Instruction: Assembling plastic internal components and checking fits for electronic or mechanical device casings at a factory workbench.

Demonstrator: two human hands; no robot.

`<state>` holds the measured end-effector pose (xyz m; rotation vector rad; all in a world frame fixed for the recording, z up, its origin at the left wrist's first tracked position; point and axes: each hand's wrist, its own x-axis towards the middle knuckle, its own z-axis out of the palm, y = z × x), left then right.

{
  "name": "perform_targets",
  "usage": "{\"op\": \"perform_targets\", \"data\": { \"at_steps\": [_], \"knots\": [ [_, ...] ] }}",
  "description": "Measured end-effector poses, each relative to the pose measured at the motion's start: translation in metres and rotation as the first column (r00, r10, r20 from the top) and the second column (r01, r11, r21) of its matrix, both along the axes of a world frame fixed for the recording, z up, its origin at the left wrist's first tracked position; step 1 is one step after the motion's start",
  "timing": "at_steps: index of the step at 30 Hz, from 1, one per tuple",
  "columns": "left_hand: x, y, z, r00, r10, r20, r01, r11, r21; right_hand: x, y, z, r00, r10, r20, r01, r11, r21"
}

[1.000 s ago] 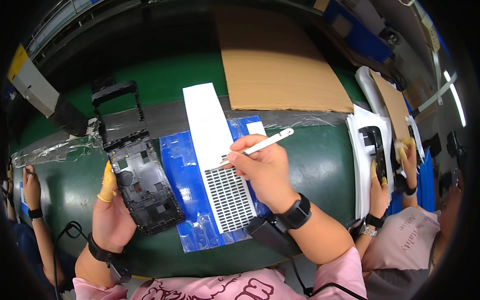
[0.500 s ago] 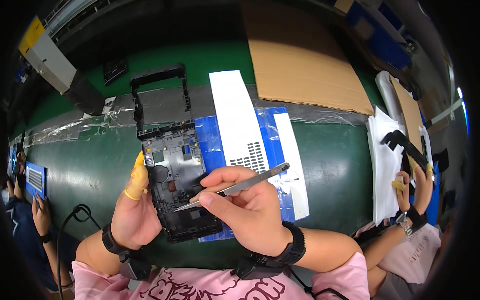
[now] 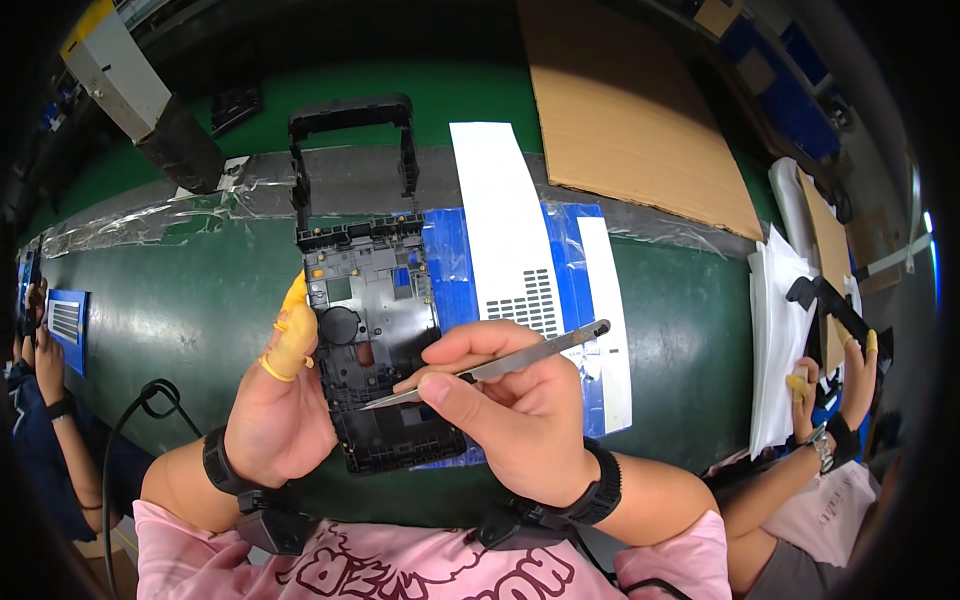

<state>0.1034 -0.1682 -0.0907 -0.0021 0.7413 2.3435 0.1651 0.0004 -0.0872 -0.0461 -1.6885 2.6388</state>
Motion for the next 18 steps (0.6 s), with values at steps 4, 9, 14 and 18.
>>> {"op": "perform_targets", "data": {
  "at_steps": [4, 9, 14, 18],
  "knots": [
    [0.0005, 0.0011, 0.0007, 1.000, 0.011, -0.016, -0.011, 1.000, -0.004, -0.0001, -0.0009, -0.0014, 1.000, -0.005, 0.001, 0.005, 1.000, -0.014],
    [0.0006, 0.0000, -0.0005, 1.000, 0.015, -0.011, -0.015, 1.000, -0.004, -0.0012, -0.0007, -0.0016, 1.000, -0.012, -0.010, 0.012, 1.000, -0.001],
    [-0.0005, 0.0004, 0.0028, 1.000, 0.007, -0.016, -0.007, 1.000, 0.016, -0.0023, -0.0004, 0.0011, 1.000, -0.012, 0.002, 0.012, 1.000, 0.007],
    [0.0001, 0.0000, 0.0031, 0.999, 0.040, -0.008, -0.040, 0.999, -0.022, -0.0024, -0.0025, -0.0013, 0.999, -0.021, 0.032, 0.020, 0.999, 0.031]
  ]
}}
